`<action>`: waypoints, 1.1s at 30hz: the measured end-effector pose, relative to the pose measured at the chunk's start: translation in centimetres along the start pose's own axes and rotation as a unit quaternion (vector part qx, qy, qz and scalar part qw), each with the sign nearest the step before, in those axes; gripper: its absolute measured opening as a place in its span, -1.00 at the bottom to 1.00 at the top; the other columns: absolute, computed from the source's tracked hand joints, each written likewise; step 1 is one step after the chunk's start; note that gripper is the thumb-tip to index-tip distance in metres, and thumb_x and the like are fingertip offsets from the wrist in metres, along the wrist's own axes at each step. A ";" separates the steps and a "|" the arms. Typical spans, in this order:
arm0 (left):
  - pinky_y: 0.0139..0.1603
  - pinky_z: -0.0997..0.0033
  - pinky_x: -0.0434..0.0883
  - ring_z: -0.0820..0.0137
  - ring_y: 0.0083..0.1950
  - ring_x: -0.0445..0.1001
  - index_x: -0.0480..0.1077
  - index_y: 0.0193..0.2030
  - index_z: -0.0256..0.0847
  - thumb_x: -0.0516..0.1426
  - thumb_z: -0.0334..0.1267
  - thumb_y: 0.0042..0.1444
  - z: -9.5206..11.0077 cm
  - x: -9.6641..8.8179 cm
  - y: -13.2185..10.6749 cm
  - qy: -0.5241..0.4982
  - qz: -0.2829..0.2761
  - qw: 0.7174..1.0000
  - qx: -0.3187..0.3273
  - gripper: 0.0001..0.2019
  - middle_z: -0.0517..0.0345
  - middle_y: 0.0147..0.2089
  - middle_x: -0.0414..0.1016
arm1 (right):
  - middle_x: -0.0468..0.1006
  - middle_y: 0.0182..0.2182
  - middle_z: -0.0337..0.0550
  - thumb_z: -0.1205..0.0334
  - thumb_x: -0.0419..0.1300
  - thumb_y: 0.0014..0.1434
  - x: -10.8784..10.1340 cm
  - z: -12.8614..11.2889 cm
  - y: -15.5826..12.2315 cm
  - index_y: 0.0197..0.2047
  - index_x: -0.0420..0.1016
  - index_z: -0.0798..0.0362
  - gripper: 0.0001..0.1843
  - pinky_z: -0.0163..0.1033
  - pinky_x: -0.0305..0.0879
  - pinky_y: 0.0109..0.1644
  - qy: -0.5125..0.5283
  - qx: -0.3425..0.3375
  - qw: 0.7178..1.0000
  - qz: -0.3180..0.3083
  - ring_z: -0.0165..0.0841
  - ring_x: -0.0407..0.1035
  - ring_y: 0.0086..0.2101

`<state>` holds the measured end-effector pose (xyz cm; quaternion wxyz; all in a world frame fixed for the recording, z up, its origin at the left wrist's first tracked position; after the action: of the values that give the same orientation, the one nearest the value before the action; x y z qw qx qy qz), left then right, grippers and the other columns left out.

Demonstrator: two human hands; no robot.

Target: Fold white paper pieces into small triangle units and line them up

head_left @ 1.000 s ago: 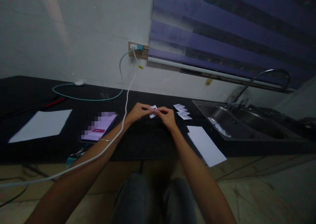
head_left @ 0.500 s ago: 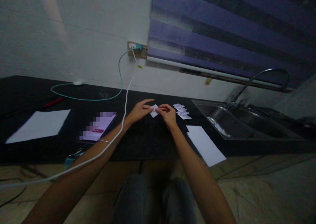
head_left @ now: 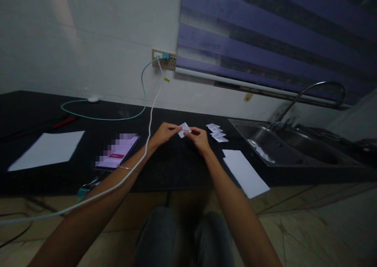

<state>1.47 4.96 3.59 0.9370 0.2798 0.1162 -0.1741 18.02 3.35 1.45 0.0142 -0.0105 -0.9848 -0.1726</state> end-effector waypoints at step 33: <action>-0.55 0.60 0.30 0.41 -0.40 0.56 0.37 0.11 -0.28 0.30 -0.24 0.07 -2.5 1.5 0.1 -0.151 -0.032 0.974 -0.166 -0.54 0.05 -0.32 0.61 | 0.68 -0.30 -0.07 0.01 0.39 -0.04 -1.0 0.8 0.5 0.01 0.54 0.12 -0.43 -0.20 0.47 -0.26 -0.027 -0.026 0.998 0.040 -0.31 0.51 -0.40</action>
<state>2.55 6.06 1.14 0.9710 0.0869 0.0095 -0.2223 18.98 4.04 0.84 -0.0060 -0.0553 -0.9787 -0.1975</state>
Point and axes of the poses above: each hand's wrist, its own y-axis towards the middle knuckle, its own x-axis out of the palm, z = x × y, the point moved 7 cm from there along y, towards the middle knuckle
